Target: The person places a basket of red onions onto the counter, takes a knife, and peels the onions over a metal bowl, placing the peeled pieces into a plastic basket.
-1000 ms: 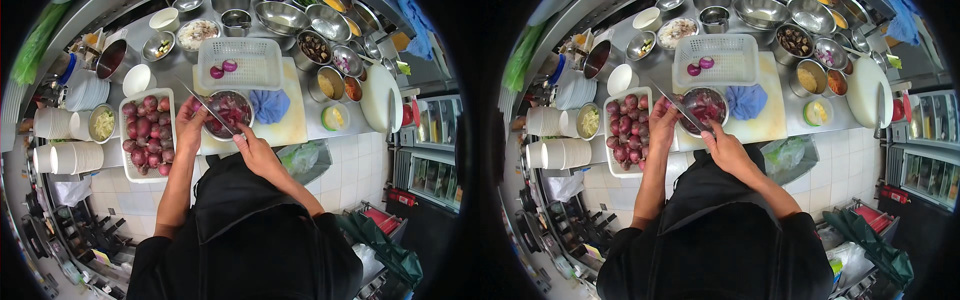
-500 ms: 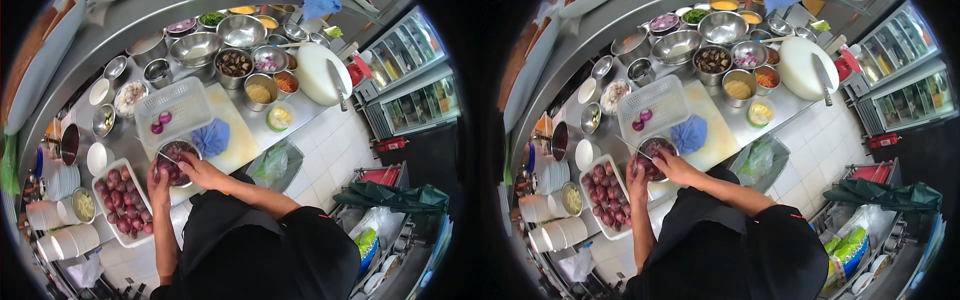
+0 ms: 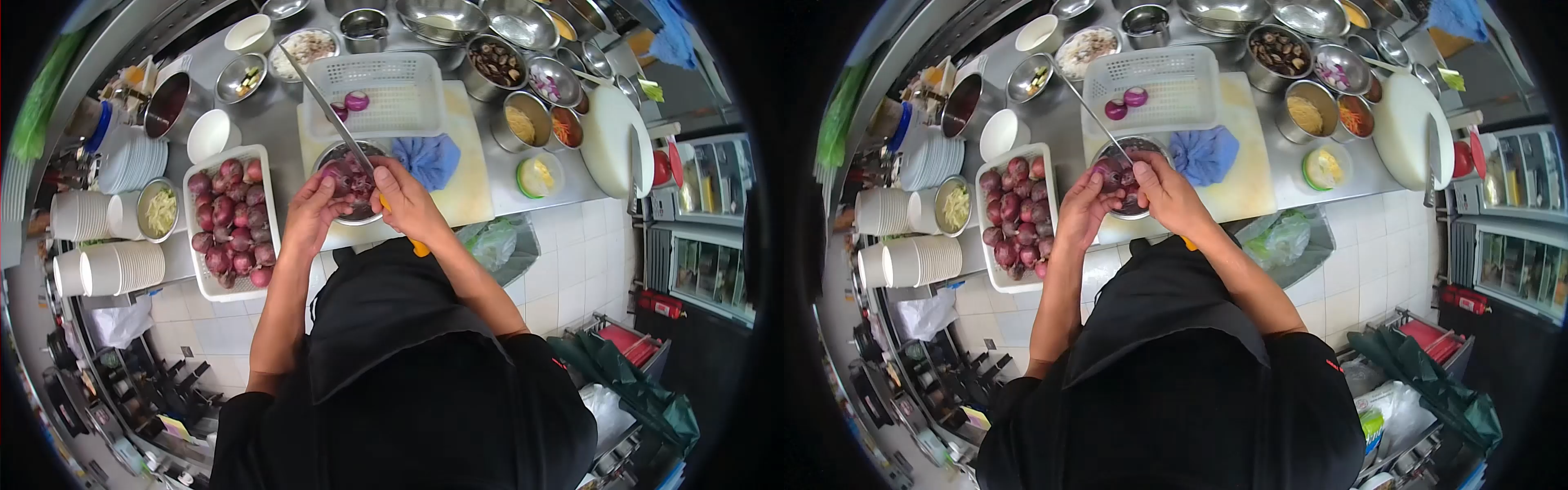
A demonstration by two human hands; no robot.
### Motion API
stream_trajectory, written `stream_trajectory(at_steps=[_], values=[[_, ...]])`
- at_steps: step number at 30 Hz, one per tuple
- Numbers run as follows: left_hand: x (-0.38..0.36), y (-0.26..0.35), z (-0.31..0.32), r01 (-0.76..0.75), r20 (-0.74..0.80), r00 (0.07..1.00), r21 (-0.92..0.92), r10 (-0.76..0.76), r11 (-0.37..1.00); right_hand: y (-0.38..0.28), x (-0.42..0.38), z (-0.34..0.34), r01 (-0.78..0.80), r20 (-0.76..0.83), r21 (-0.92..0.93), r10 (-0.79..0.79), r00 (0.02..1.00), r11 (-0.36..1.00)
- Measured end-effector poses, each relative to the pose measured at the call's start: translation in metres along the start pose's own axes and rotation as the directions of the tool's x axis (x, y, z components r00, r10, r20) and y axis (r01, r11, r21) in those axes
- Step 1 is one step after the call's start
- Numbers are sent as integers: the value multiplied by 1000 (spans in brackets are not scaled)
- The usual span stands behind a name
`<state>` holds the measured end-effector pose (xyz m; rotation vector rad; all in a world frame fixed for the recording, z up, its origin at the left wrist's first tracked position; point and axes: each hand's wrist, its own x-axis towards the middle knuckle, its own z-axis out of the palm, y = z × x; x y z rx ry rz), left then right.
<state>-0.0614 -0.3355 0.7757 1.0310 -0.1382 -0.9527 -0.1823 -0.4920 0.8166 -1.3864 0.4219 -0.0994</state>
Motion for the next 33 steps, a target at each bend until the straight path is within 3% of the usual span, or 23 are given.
stream_trajectory(at_steps=[4,6,7,9,15,22,24,25,28,33], values=[[-6,2,2,-14,-20,1000,26,14,1000,6,1,11,87,11,-130,-87,996,988],[-9,1,1,-21,-31,999,46,22,999,7,2,17,241,57,-225,-234,971,944],[-9,1,2,-29,-38,999,65,32,997,11,4,20,240,59,-225,-233,971,944],[-13,3,9,-41,-62,997,76,46,996,19,7,27,397,24,-399,-423,906,827],[-20,0,18,-70,-177,981,39,76,997,12,-1,40,272,-19,-583,-347,938,766],[-18,-4,2,-32,-105,994,88,42,996,25,9,30,294,-45,-491,-360,932,820],[-20,-3,1,-57,-72,995,112,65,992,19,11,23,100,-125,-295,-142,982,950],[-22,-3,0,-81,-39,995,135,87,987,19,13,18,93,-126,-293,-135,983,951],[-26,0,5,-131,-5,991,130,133,983,12,15,5,-168,-132,-46,161,978,985],[-21,-1,-2,-131,-41,990,142,138,981,6,4,4,-165,-6,-35,165,986,986]])
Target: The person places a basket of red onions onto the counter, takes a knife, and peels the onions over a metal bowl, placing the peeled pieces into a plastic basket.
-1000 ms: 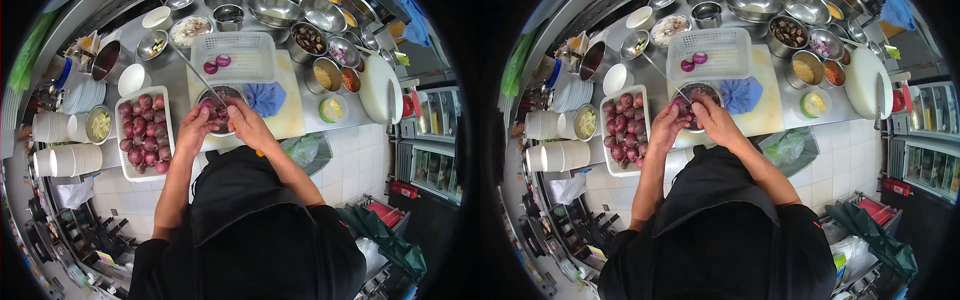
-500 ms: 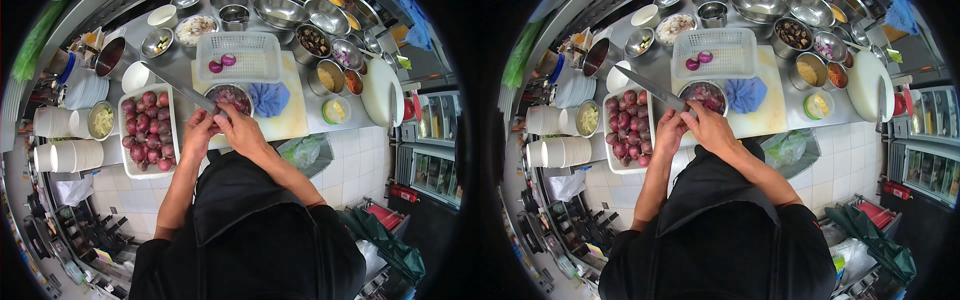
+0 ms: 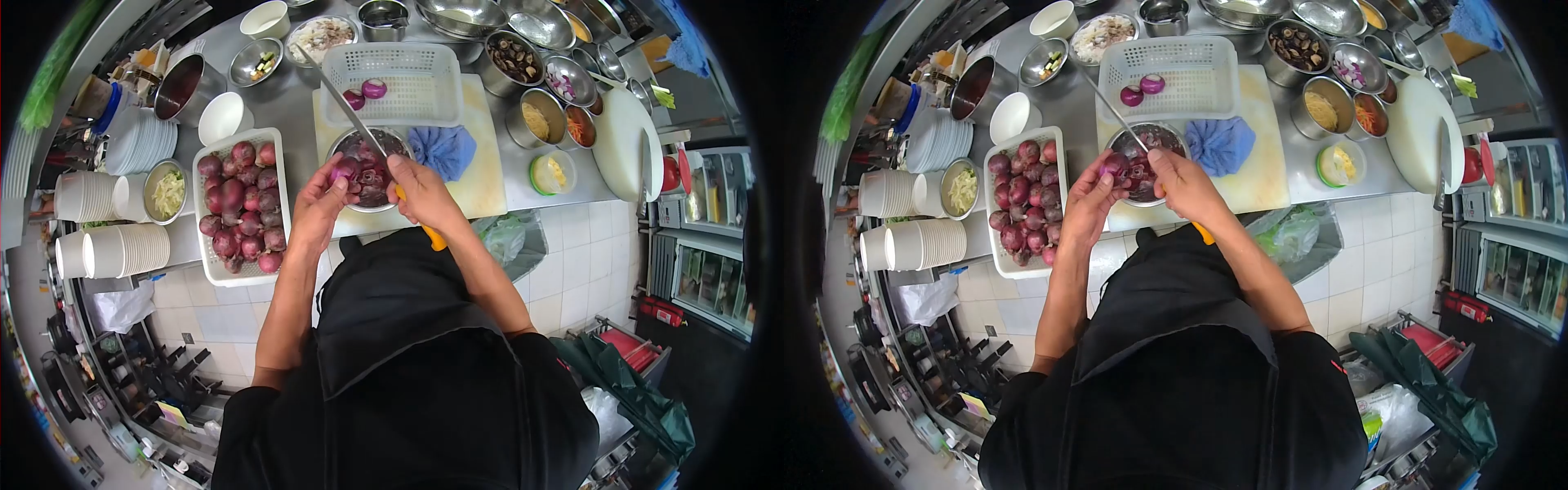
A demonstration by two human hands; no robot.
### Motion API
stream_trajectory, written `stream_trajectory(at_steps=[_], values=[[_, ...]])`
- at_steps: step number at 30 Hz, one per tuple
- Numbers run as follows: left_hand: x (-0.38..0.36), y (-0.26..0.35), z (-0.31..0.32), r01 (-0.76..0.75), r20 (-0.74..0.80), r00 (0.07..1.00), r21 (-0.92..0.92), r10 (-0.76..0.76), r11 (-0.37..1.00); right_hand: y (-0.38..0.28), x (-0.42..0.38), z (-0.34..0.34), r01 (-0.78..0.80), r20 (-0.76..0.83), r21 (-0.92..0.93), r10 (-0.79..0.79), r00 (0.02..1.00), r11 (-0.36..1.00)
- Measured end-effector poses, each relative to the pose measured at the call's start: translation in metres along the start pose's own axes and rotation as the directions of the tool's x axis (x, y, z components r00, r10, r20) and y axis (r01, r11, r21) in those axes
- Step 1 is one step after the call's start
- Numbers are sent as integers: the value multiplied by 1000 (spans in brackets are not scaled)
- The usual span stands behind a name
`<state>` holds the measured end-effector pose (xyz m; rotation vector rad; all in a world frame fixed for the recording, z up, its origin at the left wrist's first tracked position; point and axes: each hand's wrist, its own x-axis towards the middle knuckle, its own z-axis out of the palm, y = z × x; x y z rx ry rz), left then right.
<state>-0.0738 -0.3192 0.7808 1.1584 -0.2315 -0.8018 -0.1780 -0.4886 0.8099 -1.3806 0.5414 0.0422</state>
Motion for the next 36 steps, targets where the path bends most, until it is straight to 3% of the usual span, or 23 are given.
stream_trajectory(at_steps=[2,4,6,8,10,12,16,19,20,22,23,27,29,30,32,36], values=[[1,1,1,18,-6,1000,-74,-19,997,-2,-5,6,28,10,-30,-28,1000,999],[1,1,2,35,-23,999,-47,-37,998,-3,-7,17,292,13,-115,-293,956,949],[1,2,6,52,-39,998,-21,-53,998,-1,-9,22,277,43,-178,-274,961,944],[0,3,11,67,-110,992,-8,-67,998,18,-2,29,487,25,-316,-506,862,814],[0,-1,5,71,-104,992,-15,-73,997,4,-10,29,451,56,-343,-461,886,824],[-1,-1,3,76,-97,992,-23,-78,997,2,-11,30,468,32,-461,-514,857,753],[-1,0,0,99,-70,992,-63,-104,993,9,-5,27,448,28,-451,-490,872,772],[-3,1,-4,95,-44,994,-35,-96,995,13,5,19,284,-39,-140,-292,956,949],[-4,1,-4,77,-28,997,1,-77,997,12,7,15,284,-39,-140,-292,956,949],[-7,3,0,44,-10,999,-2,-44,999,6,7,9,60,-87,-4,-60,994,998],[-8,4,1,10,8,1000,-5,-10,1000,5,9,6,0,-93,-22,-2,996,1000],[-5,4,0,-17,-4,1000,56,17,998,5,4,-1,0,-37,-146,-6,999,989],[-4,6,0,-16,-31,999,200,23,980,-6,-9,6,234,33,-220,-232,972,947],[-4,8,2,-14,-28,999,200,21,980,-4,-10,9,233,29,-219,-232,972,948],[-5,12,8,-31,-61,997,217,45,976,2,-10,13,393,84,-337,-388,918,856],[-4,9,6,-26,-95,994,243,50,970,-10,-17,18,402,121,-497,-397,910,769]])
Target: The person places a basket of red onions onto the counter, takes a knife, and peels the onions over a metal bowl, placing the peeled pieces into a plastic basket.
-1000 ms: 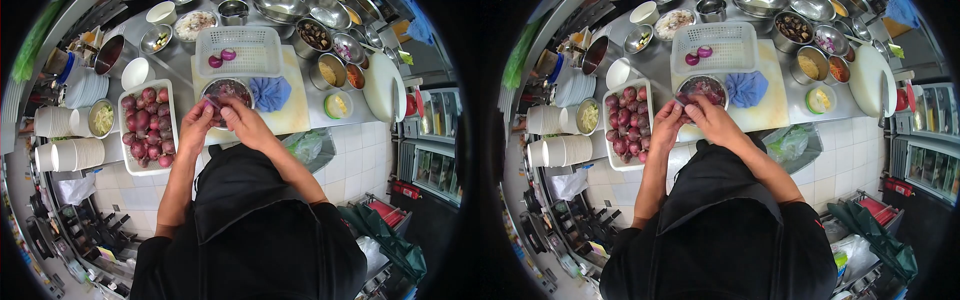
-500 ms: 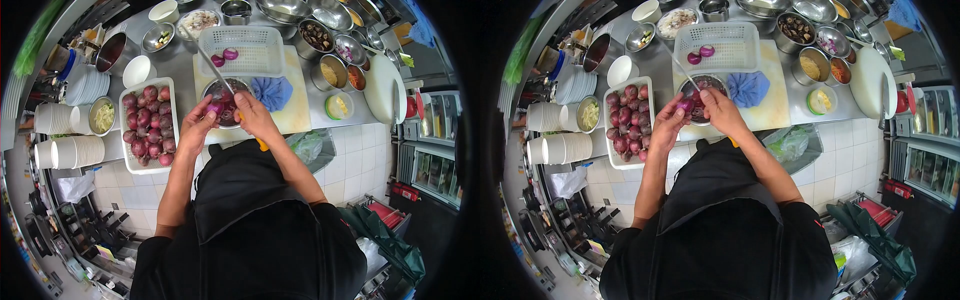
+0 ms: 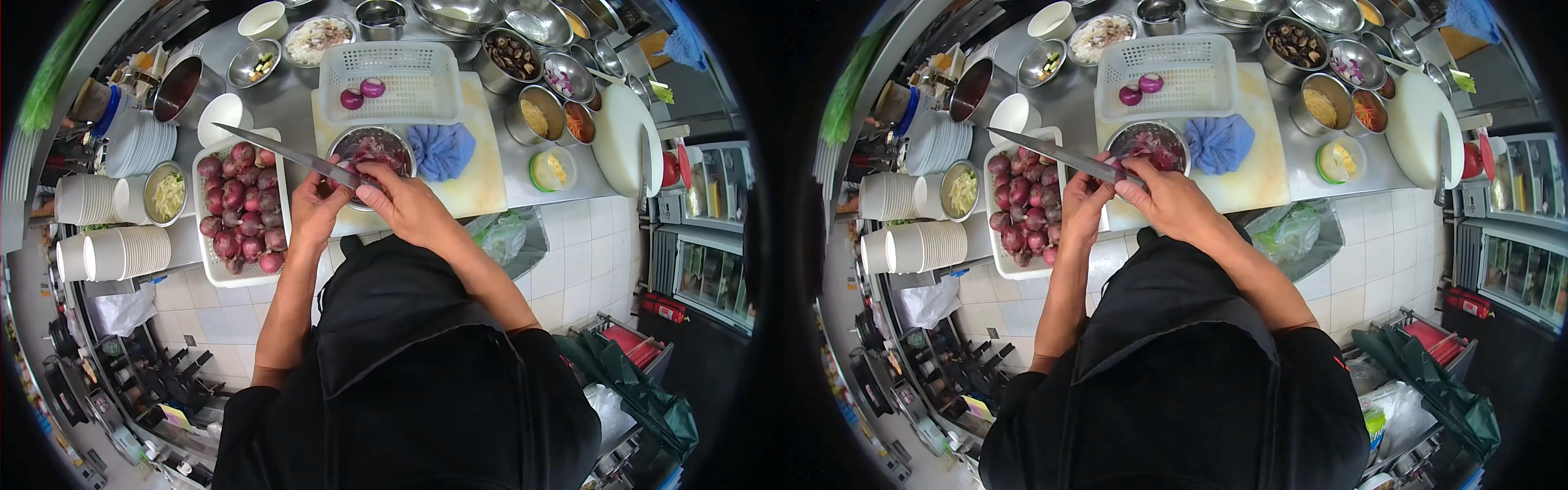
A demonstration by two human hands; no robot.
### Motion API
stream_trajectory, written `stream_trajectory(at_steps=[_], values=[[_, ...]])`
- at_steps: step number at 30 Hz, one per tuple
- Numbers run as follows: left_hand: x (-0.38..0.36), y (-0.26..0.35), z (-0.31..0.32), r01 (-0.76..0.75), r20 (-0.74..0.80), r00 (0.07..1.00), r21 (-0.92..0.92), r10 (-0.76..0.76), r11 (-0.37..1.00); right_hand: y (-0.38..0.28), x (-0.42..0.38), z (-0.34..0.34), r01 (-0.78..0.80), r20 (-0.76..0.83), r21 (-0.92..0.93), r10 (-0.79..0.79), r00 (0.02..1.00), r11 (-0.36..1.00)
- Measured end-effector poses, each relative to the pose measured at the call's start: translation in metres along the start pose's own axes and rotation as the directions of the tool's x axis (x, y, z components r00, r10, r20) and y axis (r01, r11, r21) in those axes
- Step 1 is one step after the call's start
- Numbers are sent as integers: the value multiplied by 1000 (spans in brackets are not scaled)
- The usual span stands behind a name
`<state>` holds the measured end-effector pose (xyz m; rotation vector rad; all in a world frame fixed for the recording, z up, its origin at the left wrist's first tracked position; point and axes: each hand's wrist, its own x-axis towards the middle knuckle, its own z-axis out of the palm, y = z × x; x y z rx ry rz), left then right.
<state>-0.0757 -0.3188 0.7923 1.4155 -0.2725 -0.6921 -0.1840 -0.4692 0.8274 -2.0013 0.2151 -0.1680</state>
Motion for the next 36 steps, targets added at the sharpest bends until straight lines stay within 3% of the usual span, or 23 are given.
stream_trajectory(at_steps=[7,9,10,12,14,19,20,22,26,29,36], values=[[-1,3,-1,40,-33,999,39,-39,998,10,2,12,21,-61,-47,-24,998,999],[-2,2,-3,61,-32,998,50,-59,997,23,7,12,14,-56,241,0,998,970],[-2,-1,-5,36,8,999,6,-36,999,25,9,9,13,-55,241,0,999,970],[-2,-5,-10,13,48,999,-40,-11,999,27,12,0,-323,85,478,323,943,816],[-4,-6,-14,3,155,988,-137,18,991,35,14,-4,-366,118,530,361,925,765],[-2,-5,-20,110,299,954,-380,9,919,36,10,-9,-464,129,417,454,881,782],[1,-9,-23,159,341,940,-464,11,871,33,8,-9,-463,130,418,453,882,781],[7,-16,-20,163,272,962,-489,-27,857,25,3,-5,-264,-5,399,290,957,878],[9,-18,-10,138,172,983,-492,-59,859,2,-4,-2,-253,-22,437,292,956,863],[10,-17,-7,170,233,971,-536,-49,827,3,-3,8,-130,-27,444,158,987,887],[6,-18,-5,209,292,954,-492,-65,845,1,0,15,-97,-49,347,122,991,933]])
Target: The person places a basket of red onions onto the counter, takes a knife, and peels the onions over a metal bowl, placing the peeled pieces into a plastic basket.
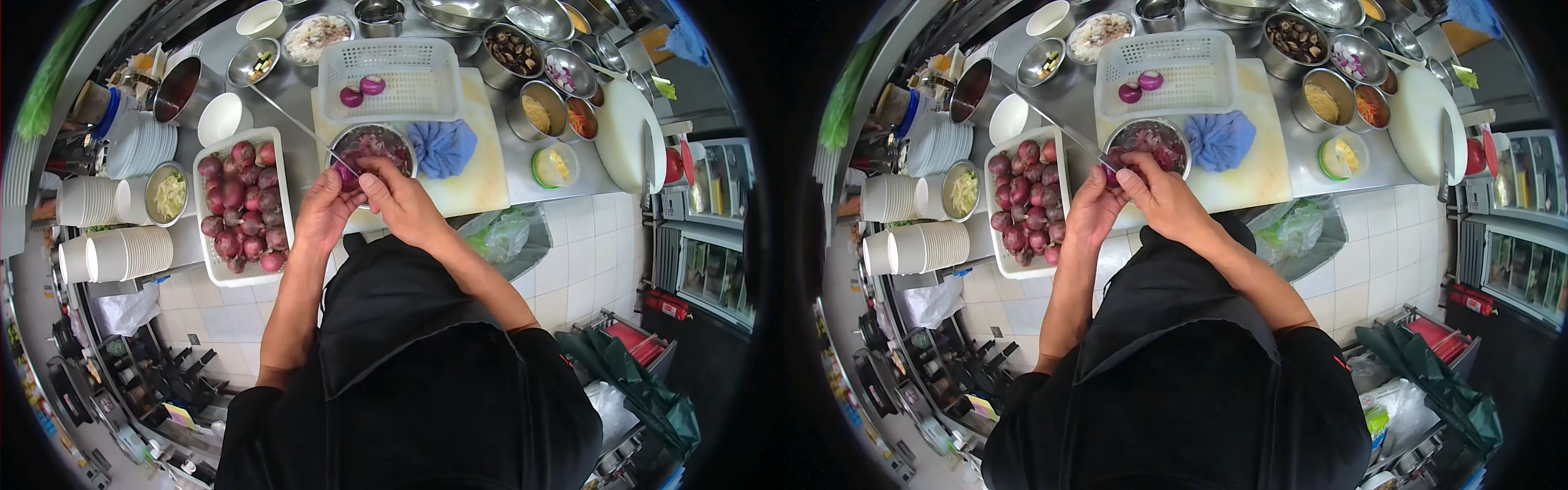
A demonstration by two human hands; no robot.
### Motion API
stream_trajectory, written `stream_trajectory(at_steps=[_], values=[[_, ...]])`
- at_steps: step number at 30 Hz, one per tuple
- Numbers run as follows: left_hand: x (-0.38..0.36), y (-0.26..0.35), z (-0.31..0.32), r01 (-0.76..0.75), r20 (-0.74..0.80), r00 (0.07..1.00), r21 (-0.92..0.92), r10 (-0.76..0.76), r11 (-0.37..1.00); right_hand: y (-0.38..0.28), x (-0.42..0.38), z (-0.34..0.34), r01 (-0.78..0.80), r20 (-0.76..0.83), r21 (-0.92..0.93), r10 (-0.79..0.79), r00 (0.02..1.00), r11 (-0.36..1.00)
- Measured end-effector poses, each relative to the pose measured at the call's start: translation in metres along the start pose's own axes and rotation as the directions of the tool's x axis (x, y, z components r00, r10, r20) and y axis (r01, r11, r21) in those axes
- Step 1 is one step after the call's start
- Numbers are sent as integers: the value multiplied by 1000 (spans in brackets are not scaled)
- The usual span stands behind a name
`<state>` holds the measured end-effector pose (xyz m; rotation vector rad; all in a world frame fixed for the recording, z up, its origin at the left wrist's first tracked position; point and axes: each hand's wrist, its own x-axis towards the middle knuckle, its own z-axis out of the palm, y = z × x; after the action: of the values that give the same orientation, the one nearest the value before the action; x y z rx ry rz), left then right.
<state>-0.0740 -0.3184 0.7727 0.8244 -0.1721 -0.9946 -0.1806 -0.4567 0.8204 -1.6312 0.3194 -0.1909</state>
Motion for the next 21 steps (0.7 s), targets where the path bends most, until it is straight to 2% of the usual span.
stream_trajectory(at_steps=[2,6,8,9,11,12,14,18,20,21], values=[[-1,-2,3,-20,-62,998,16,21,1000,7,0,6,159,-84,-150,-173,981,976],[-2,-2,0,-20,-104,994,-31,16,999,13,3,6,132,-71,-283,-158,985,950],[-4,1,-10,44,13,999,-45,-44,998,20,7,3,49,-71,-99,-56,996,994],[-4,1,-12,43,12,999,-47,-43,998,19,10,-2,48,-69,-100,-55,996,994],[-6,2,-14,60,-19,998,37,-60,998,15,14,-12,-179,-42,92,183,982,980],[-8,3,-11,59,-20,998,36,-58,998,13,13,-15,-178,-40,91,183,982,980],[-11,5,-2,48,-25,999,173,-45,984,12,14,-19,-328,-5,176,334,943,928],[-10,3,-6,25,22,999,215,-31,976,29,15,-17,-280,3,178,284,959,943],[-11,3,-8,-56,149,988,151,34,987,33,15,-17,-204,-82,125,215,973,971],[-11,5,-7,-56,150,988,152,33,987,33,14,-19,-204,-83,126,215,973,971]])
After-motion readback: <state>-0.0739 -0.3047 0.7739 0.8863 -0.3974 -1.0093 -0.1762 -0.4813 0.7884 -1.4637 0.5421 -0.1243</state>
